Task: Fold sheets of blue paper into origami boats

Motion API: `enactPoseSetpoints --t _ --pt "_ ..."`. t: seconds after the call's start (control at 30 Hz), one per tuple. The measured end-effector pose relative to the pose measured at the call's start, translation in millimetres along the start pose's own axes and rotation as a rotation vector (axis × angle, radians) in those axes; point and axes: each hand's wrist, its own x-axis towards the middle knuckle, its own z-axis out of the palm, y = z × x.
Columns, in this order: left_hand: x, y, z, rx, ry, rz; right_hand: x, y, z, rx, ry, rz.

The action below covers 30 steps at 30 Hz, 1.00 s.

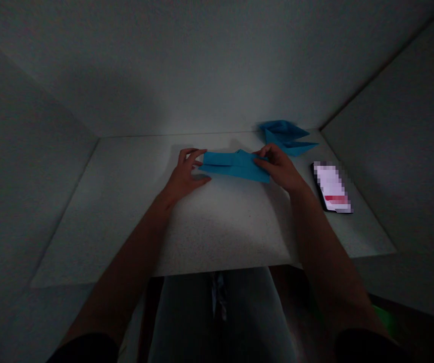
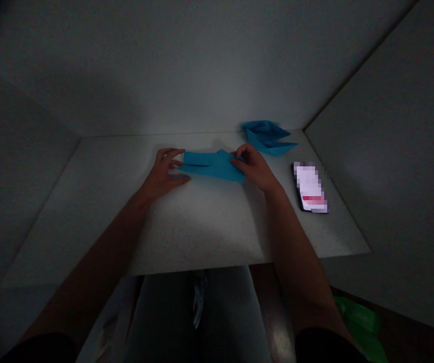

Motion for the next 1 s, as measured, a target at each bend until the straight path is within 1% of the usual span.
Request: enactPoseSetpoints --t 0.1,0.23,0.37,0.43,0.5,0.57,0.63,0.7,0.83,1.0 --pt "1 4 0 0.048 0.023 0.088 -1 -4 3 0.060 -0.005 -0.056" --pt "5 11 -4 0.070 0.044 0.196 -3 -11 6 0.061 -0.034 -0.114" --pt "9 14 -8 0.034 0.066 0.215 -4 -15 8 0.055 -0.063 -0.112" --pt "10 14 -7 0.011 0.124 0.206 -5 -16 9 0.054 -0.076 -0.081" --pt "11 15 -4 -0.010 0.208 0.177 -5 -15 9 0.089 -0.087 -0.049" --pt "11 16 -2 -0.028 0.278 0.113 -6 -12 7 0.165 -0.119 -0.033" --pt "11 16 -1 -0.047 0.314 0.029 -6 -7 4 0.229 -0.171 -0.042" --pt "11 15 0 -0.080 0.334 -0.063 -5 -4 2 0.217 -0.197 -0.061" --pt "11 16 -1 -0.222 0.293 -0.200 -2 -6 7 0.072 -0.103 -0.062" --pt "12 18 1 -0.365 0.202 -0.247 1 -10 13 -0.024 -0.055 -0.045"
